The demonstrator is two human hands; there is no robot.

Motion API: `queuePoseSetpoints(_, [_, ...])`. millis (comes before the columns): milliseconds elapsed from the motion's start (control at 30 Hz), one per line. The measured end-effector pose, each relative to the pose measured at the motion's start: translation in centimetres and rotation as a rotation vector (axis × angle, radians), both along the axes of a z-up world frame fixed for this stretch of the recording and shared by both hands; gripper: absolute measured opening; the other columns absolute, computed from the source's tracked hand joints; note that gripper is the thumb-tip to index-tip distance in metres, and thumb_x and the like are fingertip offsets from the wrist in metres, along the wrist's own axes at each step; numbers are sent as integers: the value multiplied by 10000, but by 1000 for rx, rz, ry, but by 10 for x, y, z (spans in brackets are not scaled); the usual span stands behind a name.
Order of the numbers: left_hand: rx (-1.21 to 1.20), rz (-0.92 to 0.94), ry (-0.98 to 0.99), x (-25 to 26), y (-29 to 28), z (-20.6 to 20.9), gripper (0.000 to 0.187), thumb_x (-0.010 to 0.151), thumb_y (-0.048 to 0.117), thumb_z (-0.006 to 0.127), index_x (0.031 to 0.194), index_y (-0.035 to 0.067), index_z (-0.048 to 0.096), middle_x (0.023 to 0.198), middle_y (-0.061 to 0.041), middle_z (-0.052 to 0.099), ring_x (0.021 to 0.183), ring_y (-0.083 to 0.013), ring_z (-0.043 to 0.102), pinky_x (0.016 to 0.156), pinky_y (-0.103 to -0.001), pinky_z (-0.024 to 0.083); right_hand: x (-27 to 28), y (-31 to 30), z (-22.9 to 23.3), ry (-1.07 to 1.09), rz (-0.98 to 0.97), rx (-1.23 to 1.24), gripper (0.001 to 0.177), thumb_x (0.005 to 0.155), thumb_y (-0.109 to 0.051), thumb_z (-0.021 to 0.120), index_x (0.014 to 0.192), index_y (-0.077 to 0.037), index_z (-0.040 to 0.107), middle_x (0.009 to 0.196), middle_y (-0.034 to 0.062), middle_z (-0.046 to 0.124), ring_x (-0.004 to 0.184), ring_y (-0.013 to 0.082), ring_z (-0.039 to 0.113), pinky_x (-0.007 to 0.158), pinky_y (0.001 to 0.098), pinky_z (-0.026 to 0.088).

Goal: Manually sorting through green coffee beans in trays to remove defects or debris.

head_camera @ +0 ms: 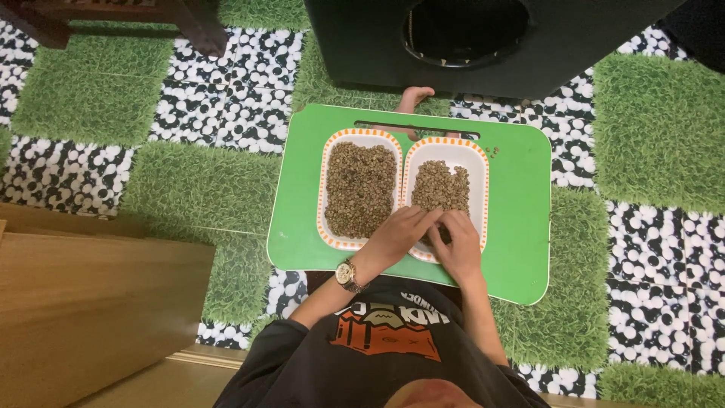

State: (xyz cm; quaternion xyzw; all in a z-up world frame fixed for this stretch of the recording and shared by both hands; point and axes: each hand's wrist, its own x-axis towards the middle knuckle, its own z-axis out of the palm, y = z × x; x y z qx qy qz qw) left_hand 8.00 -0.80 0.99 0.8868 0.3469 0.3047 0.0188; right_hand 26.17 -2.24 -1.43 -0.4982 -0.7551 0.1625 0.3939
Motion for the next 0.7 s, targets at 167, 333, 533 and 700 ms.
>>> queuePoseSetpoints(167, [-53, 31, -24, 8, 4, -7, 399, 957, 49, 631, 1347, 31, 551, 772, -48, 538, 758, -208, 555, 662, -321, 474, 1, 0, -3, 29, -30, -1, 61, 941, -122, 722, 935, -94, 668, 834, 65, 637, 824, 307, 641, 760, 415, 529])
queuePoseSetpoints(333, [-87, 51, -10, 17, 8, -15, 456, 884, 26, 696, 1314, 15, 546, 813, -67, 545, 777, -241, 561, 668, -352, 463, 0, -1, 3, 64, -66, -5, 39, 941, -78, 698, 966, -101, 679, 850, 60, 641, 821, 301, 640, 761, 410, 527])
queuePoseSetpoints(533, [-112, 68, -25, 18, 8, -26, 525, 871, 21, 742, 1346, 11, 520, 880, -84, 536, 801, -257, 560, 685, -348, 458, 5, 0, -18, 60, -78, 8, 87, 923, -55, 711, 986, -103, 674, 872, 78, 632, 837, 320, 635, 767, 424, 526])
queuePoseSetpoints(700, [-127, 180, -176, -2, 10, -5, 380, 924, 5, 746, 1256, -84, 584, 817, -178, 571, 729, -274, 573, 665, -409, 486, 3, 1, -7, 79, -64, 23, 139, 879, 14, 697, 969, -90, 679, 906, 79, 657, 843, 315, 634, 754, 419, 524])
